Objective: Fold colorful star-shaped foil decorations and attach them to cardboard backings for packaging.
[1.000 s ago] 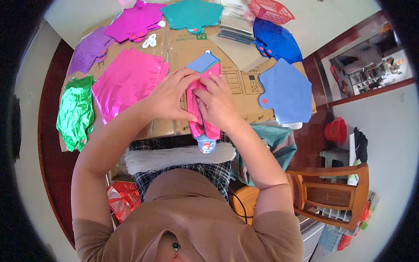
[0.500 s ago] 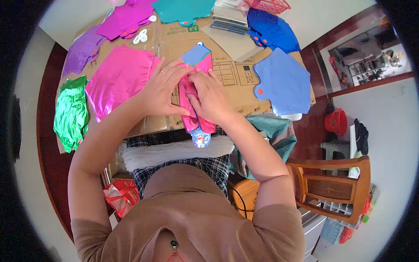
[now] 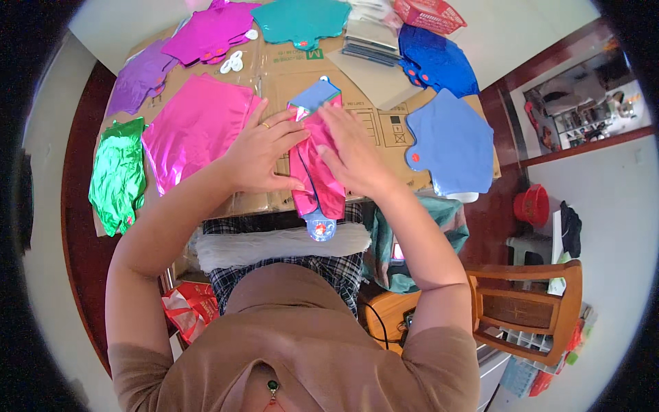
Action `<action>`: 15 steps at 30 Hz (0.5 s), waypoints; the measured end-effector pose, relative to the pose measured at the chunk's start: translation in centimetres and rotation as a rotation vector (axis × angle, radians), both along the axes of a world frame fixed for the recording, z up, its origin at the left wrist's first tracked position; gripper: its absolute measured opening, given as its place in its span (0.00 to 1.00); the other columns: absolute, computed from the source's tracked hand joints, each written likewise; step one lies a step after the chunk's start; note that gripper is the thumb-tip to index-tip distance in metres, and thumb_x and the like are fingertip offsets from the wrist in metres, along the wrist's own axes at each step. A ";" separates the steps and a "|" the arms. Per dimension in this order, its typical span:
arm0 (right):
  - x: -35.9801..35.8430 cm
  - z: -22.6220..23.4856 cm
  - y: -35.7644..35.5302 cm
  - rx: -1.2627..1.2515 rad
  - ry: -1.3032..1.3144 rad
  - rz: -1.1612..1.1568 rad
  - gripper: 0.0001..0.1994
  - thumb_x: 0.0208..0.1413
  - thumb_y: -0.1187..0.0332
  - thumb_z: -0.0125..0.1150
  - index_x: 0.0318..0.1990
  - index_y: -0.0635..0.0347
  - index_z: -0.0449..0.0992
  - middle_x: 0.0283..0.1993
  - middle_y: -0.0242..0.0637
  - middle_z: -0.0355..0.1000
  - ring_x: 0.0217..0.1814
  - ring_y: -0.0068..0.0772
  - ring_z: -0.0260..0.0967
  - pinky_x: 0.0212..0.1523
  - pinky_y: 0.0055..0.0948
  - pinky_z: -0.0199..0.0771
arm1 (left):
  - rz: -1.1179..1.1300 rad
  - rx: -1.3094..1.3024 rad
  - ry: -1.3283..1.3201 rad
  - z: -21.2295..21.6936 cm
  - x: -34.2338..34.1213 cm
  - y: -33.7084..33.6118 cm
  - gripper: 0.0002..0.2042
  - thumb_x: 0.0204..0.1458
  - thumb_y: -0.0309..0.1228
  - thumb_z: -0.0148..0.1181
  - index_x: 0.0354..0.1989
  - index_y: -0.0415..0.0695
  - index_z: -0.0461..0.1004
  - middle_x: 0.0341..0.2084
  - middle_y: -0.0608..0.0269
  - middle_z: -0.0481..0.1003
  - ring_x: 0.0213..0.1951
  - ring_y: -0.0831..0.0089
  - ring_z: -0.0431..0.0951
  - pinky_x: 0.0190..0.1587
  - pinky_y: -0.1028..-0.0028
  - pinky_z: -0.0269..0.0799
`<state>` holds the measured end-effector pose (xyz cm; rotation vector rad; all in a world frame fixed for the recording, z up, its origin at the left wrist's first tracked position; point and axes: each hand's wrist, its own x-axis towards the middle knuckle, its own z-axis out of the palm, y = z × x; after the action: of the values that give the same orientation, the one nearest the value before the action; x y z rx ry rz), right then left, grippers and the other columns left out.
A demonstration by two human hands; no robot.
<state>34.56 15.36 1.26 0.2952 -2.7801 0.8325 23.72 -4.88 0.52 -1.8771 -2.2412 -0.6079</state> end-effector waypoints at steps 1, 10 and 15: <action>-0.1 0.0 0.2 0.216 0.053 -0.006 0.33 0.56 0.58 0.54 0.64 0.69 0.54 0.67 0.55 0.52 0.72 0.52 0.45 0.70 0.49 0.39 | -0.001 -0.001 0.008 0.0 0.0 0.0 0.41 0.37 0.62 0.61 0.51 0.39 0.70 0.51 0.53 0.70 0.61 0.55 0.62 0.66 0.44 0.38; -0.1 -1.0 -0.2 0.503 0.002 -0.043 0.39 0.57 0.45 0.46 0.66 0.70 0.51 0.71 0.56 0.44 0.75 0.51 0.36 0.70 0.52 0.32 | 0.072 -0.116 0.056 1.1 2.2 0.4 0.51 0.35 0.68 0.56 0.54 0.29 0.65 0.55 0.43 0.65 0.62 0.52 0.59 0.66 0.44 0.38; 0.8 0.5 -1.0 0.449 -0.003 -0.018 0.41 0.55 0.44 0.49 0.65 0.71 0.51 0.70 0.58 0.44 0.74 0.53 0.37 0.70 0.53 0.31 | 0.072 -0.092 0.039 0.4 2.4 0.1 0.53 0.35 0.70 0.55 0.56 0.27 0.62 0.55 0.41 0.64 0.63 0.51 0.58 0.67 0.46 0.38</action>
<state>35.31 14.40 1.75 0.3397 -2.9393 0.1925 26.14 -4.81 0.94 -1.8229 -2.3374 -0.4610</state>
